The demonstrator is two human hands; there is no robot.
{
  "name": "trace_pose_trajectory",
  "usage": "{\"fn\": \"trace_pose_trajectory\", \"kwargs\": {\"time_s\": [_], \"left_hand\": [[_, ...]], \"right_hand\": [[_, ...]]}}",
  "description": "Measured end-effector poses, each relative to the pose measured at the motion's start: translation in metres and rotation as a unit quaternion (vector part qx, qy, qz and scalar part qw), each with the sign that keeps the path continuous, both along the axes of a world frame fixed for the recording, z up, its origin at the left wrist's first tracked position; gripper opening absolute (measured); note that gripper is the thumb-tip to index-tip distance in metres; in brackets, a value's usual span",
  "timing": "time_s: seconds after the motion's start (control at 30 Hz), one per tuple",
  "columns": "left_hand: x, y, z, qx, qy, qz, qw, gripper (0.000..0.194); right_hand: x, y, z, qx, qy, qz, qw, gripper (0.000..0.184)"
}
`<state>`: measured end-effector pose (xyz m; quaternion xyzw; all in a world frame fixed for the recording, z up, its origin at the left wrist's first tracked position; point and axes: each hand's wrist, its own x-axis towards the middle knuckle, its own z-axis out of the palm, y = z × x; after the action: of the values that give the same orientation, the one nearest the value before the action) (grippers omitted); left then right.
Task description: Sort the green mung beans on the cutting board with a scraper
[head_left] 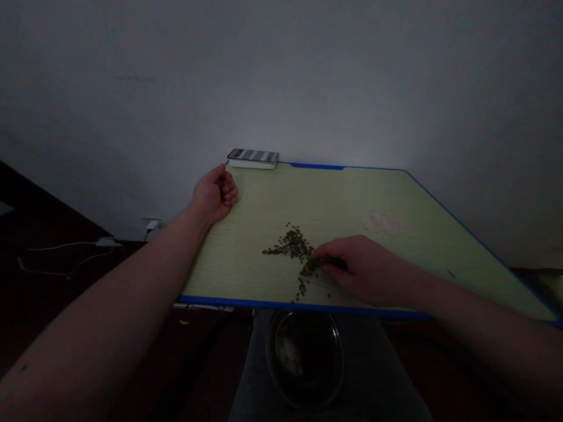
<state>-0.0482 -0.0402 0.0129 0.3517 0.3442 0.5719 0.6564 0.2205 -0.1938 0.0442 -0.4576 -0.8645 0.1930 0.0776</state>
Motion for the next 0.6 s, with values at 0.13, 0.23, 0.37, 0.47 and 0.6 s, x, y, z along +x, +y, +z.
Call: {"fn": "trace_pose_trajectory", "kwargs": {"time_s": [0.13, 0.23, 0.37, 0.47, 0.6], "left_hand": [[0.0, 0.001, -0.001, 0.005, 0.005, -0.004, 1.0, 0.03], [0.0, 0.0, 0.0, -0.001, 0.002, 0.0, 1.0, 0.031], [0.001, -0.001, 0.001, -0.005, 0.002, 0.001, 1.0, 0.031], [0.0, -0.002, 0.001, -0.004, 0.011, -0.003, 1.0, 0.031], [-0.001, 0.0, 0.0, 0.009, 0.024, -0.012, 1.0, 0.031]], "right_hand": [[-0.01, 0.005, 0.002, 0.023, -0.018, 0.027, 0.999, 0.028], [-0.019, 0.01, 0.005, 0.022, -0.039, 0.056, 0.997, 0.027], [-0.029, 0.016, 0.008, 0.014, -0.072, 0.099, 0.992, 0.031], [-0.034, 0.018, 0.01, 0.01, -0.085, 0.136, 0.987, 0.034], [-0.036, 0.018, 0.014, 0.002, -0.094, 0.168, 0.981, 0.035]]}}
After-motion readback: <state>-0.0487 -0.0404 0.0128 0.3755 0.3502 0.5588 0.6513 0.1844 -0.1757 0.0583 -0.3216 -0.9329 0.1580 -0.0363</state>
